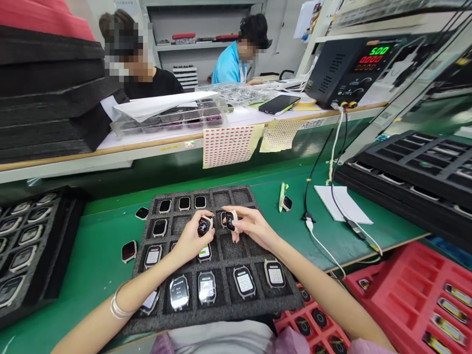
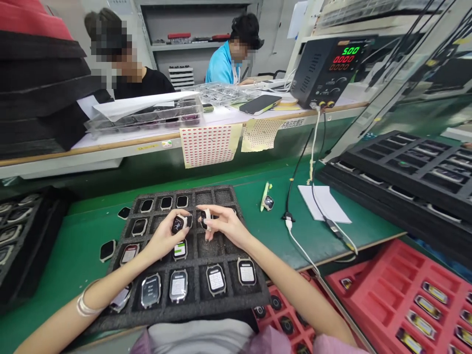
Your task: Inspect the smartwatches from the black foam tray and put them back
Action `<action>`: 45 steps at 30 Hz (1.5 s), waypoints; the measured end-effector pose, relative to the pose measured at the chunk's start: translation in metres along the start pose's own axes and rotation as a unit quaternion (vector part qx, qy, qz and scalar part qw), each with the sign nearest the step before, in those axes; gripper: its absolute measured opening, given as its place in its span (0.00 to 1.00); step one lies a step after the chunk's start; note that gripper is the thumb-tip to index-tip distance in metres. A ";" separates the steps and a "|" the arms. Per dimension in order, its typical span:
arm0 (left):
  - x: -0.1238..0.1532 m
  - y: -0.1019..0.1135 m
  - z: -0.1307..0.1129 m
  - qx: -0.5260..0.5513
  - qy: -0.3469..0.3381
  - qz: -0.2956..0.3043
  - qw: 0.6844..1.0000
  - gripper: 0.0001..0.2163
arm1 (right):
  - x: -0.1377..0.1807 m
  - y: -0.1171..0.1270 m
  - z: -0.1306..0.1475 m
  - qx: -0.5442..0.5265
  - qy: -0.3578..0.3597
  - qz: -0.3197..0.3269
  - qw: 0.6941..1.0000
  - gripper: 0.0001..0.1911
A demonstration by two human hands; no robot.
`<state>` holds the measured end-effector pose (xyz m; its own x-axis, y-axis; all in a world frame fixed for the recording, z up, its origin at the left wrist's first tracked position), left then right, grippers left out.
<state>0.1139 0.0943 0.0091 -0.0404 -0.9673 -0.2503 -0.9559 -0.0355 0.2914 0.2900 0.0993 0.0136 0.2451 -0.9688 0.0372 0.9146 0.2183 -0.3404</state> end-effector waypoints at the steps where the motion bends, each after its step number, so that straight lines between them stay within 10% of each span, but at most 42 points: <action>1: -0.001 0.000 0.000 0.001 -0.001 -0.004 1.000 0.15 | -0.001 0.000 0.000 0.002 0.003 -0.002 1.000 0.23; 45: 0.000 -0.002 0.003 0.037 0.040 0.012 0.998 0.13 | 0.002 0.007 -0.002 0.019 -0.023 0.006 1.000 0.23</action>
<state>0.1153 0.0951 0.0058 -0.0421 -0.9847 -0.1689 -0.9739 0.0028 0.2269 0.2963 0.0990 0.0097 0.2699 -0.9598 0.0769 0.9230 0.2352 -0.3045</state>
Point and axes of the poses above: each hand's wrist, its own x-axis away from the middle knuckle, its own y-axis out of the back of the hand, z = x × y, the point moved 4 cm from there along -x, towards the middle knuckle, and after that the axes turned 15 degrees about -z, right-handed, at the moved point
